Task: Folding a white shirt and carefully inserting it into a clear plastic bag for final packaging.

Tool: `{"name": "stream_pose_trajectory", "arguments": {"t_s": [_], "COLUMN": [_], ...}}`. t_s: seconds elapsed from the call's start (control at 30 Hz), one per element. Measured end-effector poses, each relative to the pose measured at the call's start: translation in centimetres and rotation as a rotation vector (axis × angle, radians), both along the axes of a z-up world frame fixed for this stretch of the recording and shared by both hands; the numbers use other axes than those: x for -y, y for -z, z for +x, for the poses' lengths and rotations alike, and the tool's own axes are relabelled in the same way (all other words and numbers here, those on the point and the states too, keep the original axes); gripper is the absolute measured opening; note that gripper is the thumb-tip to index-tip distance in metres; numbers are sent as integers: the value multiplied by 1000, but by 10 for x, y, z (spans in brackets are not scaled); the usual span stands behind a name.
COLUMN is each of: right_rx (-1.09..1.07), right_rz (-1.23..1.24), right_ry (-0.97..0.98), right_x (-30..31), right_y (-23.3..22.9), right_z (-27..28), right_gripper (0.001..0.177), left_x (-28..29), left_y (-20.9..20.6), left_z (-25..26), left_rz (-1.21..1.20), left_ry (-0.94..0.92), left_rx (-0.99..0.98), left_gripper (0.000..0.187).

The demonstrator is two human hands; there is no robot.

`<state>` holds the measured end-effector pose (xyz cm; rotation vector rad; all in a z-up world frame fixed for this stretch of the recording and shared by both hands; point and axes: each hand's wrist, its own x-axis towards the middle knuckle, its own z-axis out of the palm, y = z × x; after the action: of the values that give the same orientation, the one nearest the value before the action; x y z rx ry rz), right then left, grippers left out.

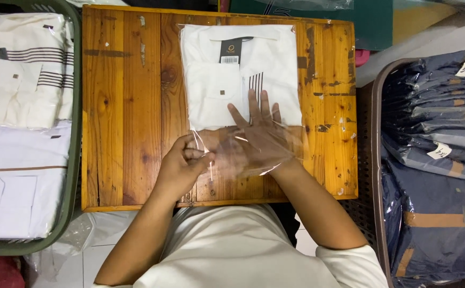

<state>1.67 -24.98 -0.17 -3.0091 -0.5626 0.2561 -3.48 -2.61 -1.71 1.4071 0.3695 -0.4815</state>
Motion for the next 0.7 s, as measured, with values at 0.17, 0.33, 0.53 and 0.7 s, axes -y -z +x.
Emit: {"name": "stream_pose_trajectory", "arguments": {"t_s": [0.17,0.33,0.53,0.7], "right_rx": [-280,62,423,-64], "right_rz": [-63,-102,-59,-82], "right_ry": [1,32,92,56], "right_x": [-4,-8,1,-5], "right_y": [-23,-9,17,-15], "right_z": [-7,-12,-11,-6], "right_gripper": [77,68,59,69], "left_x": [-1,2,19,20], "left_y": [-58,-37,-41,-27], "left_z": [10,53,84,90], "left_rz": [674,1044,1110,1166], "left_ry": [54,165,635,797], "left_rx": [237,847,737,613], "left_gripper": [68,50,58,73]}}
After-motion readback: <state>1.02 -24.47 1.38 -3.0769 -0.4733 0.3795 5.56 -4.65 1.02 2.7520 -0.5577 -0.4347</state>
